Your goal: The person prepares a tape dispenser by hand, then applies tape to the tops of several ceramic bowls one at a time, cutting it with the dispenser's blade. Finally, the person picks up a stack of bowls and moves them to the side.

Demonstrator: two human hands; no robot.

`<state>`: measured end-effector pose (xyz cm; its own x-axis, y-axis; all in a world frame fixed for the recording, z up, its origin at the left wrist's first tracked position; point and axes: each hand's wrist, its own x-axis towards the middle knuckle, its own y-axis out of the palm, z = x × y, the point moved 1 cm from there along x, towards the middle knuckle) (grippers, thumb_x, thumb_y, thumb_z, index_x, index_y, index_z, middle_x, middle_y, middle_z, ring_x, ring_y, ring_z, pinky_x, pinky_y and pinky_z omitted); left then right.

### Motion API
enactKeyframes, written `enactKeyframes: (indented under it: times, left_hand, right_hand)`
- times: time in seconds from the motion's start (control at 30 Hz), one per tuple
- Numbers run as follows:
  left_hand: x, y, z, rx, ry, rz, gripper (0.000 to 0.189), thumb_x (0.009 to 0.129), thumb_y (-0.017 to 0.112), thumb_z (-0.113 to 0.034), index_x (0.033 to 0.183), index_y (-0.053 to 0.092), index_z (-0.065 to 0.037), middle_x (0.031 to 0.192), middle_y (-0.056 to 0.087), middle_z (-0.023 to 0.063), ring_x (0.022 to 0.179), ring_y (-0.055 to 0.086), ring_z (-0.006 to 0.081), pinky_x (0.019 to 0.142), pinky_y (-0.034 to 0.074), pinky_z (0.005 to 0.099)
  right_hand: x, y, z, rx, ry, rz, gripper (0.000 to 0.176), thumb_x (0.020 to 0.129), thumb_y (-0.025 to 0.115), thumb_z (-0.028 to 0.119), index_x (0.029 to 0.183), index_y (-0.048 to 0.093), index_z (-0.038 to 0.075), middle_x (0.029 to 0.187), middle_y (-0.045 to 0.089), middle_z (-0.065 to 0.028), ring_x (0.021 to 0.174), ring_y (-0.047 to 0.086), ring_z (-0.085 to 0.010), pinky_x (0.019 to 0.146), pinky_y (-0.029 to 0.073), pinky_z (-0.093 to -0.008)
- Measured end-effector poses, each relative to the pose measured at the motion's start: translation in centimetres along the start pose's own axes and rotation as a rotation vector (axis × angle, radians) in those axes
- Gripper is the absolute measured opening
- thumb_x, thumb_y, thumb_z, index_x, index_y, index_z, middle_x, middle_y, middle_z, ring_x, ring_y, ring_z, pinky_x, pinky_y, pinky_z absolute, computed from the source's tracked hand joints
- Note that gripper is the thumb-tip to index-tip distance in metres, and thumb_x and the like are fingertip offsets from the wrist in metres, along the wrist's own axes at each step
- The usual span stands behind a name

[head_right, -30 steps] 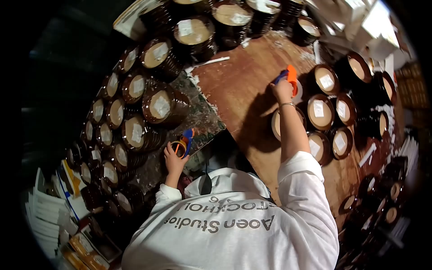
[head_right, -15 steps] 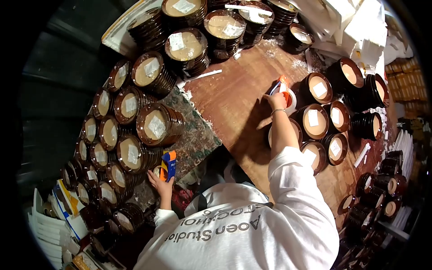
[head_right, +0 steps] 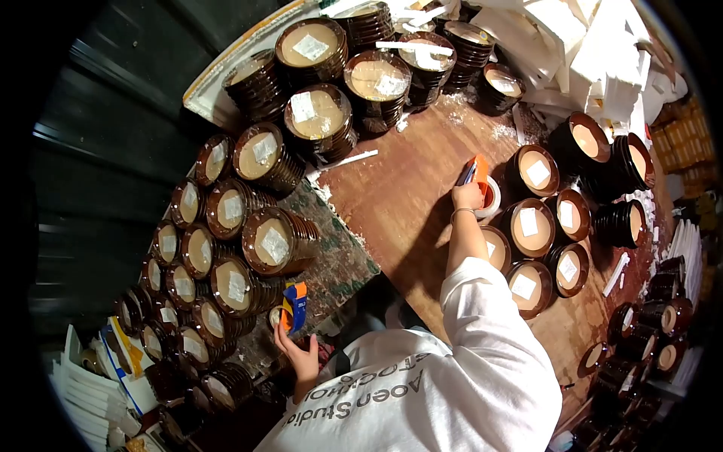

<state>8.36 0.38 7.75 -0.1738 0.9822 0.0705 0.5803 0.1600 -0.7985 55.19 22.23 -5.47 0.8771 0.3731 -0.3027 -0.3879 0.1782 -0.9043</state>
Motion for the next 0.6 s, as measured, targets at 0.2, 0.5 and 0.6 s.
enactKeyframes:
  times: [0.2,0.5,0.6]
  left_hand:
    - [2.1,0.3,-4.0,-0.144,0.181,0.055,0.075,0.072,0.066,-0.006,0.132,0.022,0.000,0.135,0.022,0.0187,0.123,0.027,0.0343,0.101,0.026,0.0422]
    - [9.9,1.5,-18.5,-0.695,0.762,0.404,0.076,0.075,0.068,-0.032,0.130,0.028,0.001,0.134,0.028,0.0207,0.124,0.030,0.0332,0.101,0.026,0.0410]
    - [10.4,0.7,-24.6,-0.774,0.925,0.601,0.090,0.071,0.063,-0.053,0.133,0.024,-0.001,0.137,0.024,0.0208,0.127,0.025,0.0324,0.103,0.022,0.0400]
  right_hand:
    - [1.6,-2.8,-0.8,0.558,-0.108,0.218,0.037,0.069,0.069,0.029,0.090,0.062,-0.001,0.091,0.064,-0.0120,0.082,0.061,-0.0243,0.073,0.047,-0.0348]
    - [-19.0,-20.3,-3.8,1.698,-0.532,0.935,0.058,0.073,0.069,0.029,0.119,0.046,0.004,0.107,0.058,-0.0051,0.098,0.054,-0.0162,0.082,0.044,-0.0307]
    - [-23.7,-20.4,-8.0,1.819,-0.675,1.180,0.070,0.064,0.076,0.018,0.122,0.042,-0.002,0.113,0.055,-0.0086,0.102,0.054,-0.0189,0.088,0.043,-0.0308]
